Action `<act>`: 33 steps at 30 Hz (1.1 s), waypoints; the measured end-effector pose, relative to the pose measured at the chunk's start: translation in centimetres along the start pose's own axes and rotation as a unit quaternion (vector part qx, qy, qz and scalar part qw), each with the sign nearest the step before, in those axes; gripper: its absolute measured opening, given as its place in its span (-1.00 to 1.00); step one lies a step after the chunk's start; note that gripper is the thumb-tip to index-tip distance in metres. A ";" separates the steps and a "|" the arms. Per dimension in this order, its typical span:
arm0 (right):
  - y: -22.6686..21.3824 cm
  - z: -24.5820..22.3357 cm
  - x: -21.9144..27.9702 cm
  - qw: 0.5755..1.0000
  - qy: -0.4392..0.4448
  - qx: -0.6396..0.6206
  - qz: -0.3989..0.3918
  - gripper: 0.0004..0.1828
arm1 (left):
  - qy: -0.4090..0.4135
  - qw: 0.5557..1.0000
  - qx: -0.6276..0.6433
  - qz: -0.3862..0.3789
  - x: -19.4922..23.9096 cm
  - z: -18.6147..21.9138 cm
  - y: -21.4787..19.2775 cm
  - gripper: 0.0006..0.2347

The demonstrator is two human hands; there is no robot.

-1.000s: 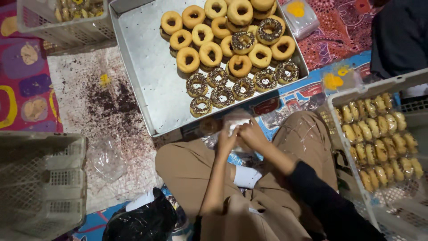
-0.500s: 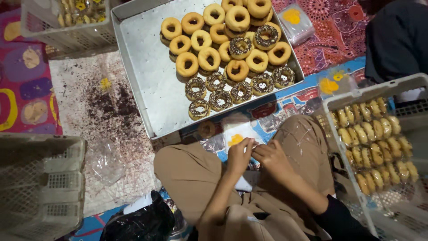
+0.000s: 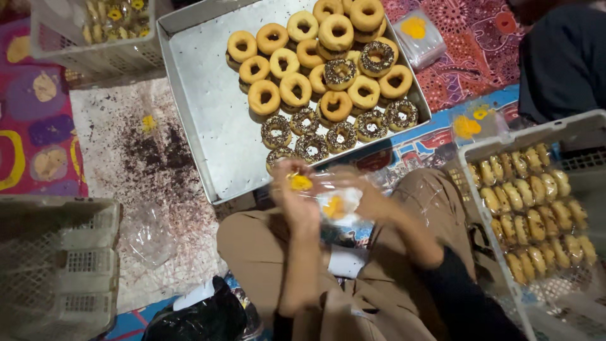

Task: The person sits on the floor and packages donuts one by one into small plastic bags. They pick donuts from a metal tray, place them in bags, and set the filled bags into a plastic crate.

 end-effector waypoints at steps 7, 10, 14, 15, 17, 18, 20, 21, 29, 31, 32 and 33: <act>-17.7 13.9 -13.9 0.790 -0.071 0.489 0.363 -0.08 | -0.076 0.953 0.253 0.147 -5.3 4.8 -5.3 -0.78; -17.2 13.1 -12.1 0.824 -0.050 0.414 0.384 -0.30 | -0.174 0.921 0.319 0.143 -5.1 2.7 -5.0 -0.68; -10.7 6.0 -5.6 0.951 0.060 0.121 0.278 -0.40 | -0.259 0.859 0.425 0.120 -4.9 -0.4 -4.5 -0.62; -9.3 0.8 -3.4 0.955 -0.043 0.077 0.284 -0.18 | -0.268 0.842 0.447 0.142 -4.8 -1.3 -4.7 -0.62; -6.0 -2.7 0.7 0.971 0.069 0.000 0.231 -0.20 | -0.271 0.847 0.450 0.078 -4.2 -2.0 -2.9 -0.65; -5.0 -4.7 2.2 0.969 0.083 0.017 0.231 -0.30 | -0.277 0.849 0.448 0.046 -3.3 -2.4 -1.9 -0.66; -4.6 -7.8 3.9 0.959 0.086 0.096 0.253 -0.40 | -0.292 0.819 0.494 0.022 -0.8 -2.9 -0.3 -0.51; -4.6 -8.9 4.1 0.950 0.088 0.136 0.266 -0.45 | -0.301 0.802 0.516 0.010 0.8 -3.1 0.7 -0.44; -1.7 -12.7 0.4 0.974 -0.037 -0.033 0.223 -0.51 | -0.203 0.860 0.415 -0.216 5.4 2.3 5.4 -0.47; -1.7 -12.7 0.9 0.962 -0.040 -0.083 0.258 -0.61 | -0.214 0.868 0.398 -0.204 4.6 1.7 4.2 -0.48; -2.3 -13.0 1.6 0.951 -0.059 -0.053 0.300 -0.66 | -0.163 0.932 0.293 -0.136 4.0 0.3 2.2 -0.45; -3.0 -13.3 2.3 0.936 -0.078 -0.023 0.341 -0.71 | -0.107 0.975 0.181 -0.065 3.6 -0.6 -0.1 -0.42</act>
Point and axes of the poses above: each hand's wrist, its own x-axis away from the middle knuckle, its own y-axis out of the palm, z = x × y, the point moved 10 cm from there along -x, towards the middle knuckle, and after that the axes turned 15 degrees about z, right-handed, at the moved point
